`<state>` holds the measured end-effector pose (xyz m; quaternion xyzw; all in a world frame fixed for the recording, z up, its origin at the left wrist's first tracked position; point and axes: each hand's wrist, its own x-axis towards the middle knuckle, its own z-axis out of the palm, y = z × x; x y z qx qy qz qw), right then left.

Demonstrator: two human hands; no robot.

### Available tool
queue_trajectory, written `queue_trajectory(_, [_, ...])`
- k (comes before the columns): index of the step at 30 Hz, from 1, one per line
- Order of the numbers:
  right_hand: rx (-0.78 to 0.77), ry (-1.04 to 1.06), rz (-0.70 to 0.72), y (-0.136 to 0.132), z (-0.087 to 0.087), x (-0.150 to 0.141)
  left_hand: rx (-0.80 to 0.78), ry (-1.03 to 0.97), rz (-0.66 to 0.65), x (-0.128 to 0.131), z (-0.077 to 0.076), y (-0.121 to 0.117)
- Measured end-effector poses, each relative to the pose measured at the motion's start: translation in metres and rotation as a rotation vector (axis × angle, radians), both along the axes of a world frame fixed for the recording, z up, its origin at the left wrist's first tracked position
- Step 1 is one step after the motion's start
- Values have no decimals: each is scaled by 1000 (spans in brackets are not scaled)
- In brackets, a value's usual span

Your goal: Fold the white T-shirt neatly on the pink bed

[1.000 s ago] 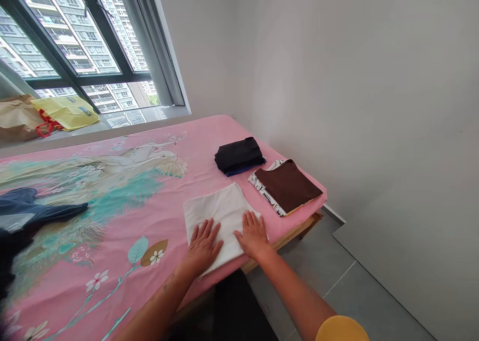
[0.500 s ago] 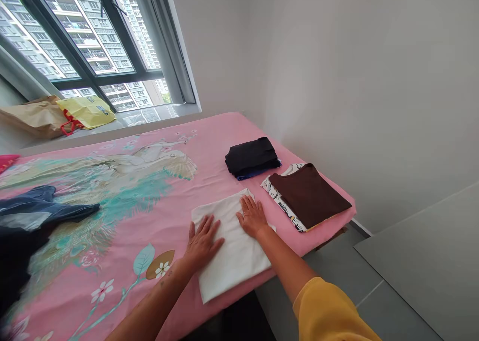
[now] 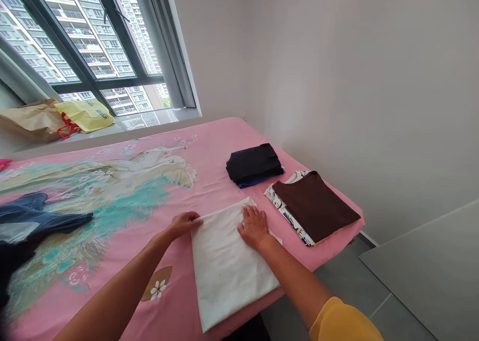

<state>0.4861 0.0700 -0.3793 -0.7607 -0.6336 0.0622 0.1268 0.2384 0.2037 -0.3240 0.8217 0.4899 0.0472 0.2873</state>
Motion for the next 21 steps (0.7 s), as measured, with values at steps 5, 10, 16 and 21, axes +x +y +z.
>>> queue_trajectory(5, [-33,-12,39,13,-8,-1,-62,-66,7,-10,-16,7])
queue_trajectory(10, [96,59,-34,15,-20,4,-80,-211,81,-17,-39,1])
queue_trajectory(16, [301,287,-287,30,-19,27,-156,-363,132,-18,-51,2])
queue_trajectory(21, [253,315,-346,46,-13,42,-236,-455,137,-19,-57,3])
